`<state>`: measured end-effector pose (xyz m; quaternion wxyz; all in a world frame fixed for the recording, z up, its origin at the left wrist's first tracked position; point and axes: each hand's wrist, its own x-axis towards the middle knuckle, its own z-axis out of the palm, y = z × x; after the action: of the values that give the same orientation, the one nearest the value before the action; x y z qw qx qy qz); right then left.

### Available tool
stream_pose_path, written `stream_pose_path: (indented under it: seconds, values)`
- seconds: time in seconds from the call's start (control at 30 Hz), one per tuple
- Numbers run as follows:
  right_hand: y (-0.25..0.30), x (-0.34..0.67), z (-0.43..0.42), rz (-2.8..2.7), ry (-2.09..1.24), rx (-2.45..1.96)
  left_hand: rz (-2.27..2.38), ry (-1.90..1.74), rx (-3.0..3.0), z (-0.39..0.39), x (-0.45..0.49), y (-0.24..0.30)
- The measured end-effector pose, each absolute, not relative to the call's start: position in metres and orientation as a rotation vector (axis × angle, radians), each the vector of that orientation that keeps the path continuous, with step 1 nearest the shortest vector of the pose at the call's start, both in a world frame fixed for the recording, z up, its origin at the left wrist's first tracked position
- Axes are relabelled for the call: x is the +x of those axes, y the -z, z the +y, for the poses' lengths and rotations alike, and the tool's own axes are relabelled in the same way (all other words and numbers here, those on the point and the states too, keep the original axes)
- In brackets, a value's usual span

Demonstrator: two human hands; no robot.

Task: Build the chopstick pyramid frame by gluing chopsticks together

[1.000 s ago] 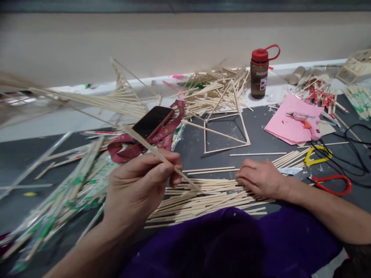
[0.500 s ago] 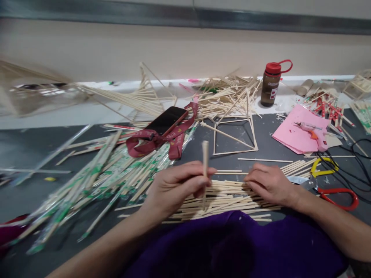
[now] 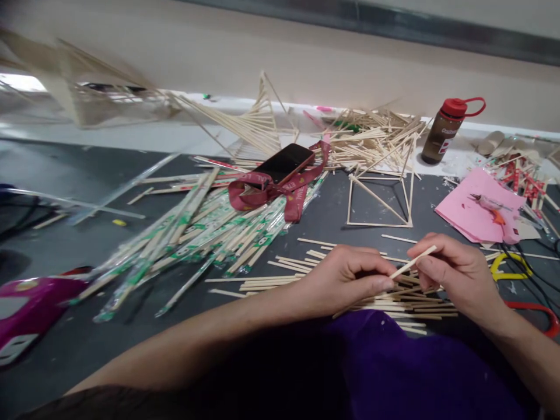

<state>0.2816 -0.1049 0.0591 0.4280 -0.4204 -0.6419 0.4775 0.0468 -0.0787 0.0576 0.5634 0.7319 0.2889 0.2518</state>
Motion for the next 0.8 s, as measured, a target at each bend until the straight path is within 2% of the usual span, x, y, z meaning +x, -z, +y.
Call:
stream_pose_path:
  seconds: [0.13,0.4,0.6,0.8]
  values:
    - [-0.067,0.282,-0.097,-1.493,-1.14,-1.105,0.72,-0.546,1.691,-0.08,0.046,-0.054]
    - [-0.093,0.3,-0.079,-1.172,-0.826,-1.217,0.766,-0.564,1.544,-0.075,0.049,-0.048]
    - [-0.1,0.302,-0.078,-1.164,-0.704,-1.235,0.818,-0.587,1.377,-0.063,0.046,-0.043]
    - [-0.109,0.293,-0.077,-1.282,-0.658,-1.171,0.751,-0.415,1.156,-0.057,0.044,-0.042]
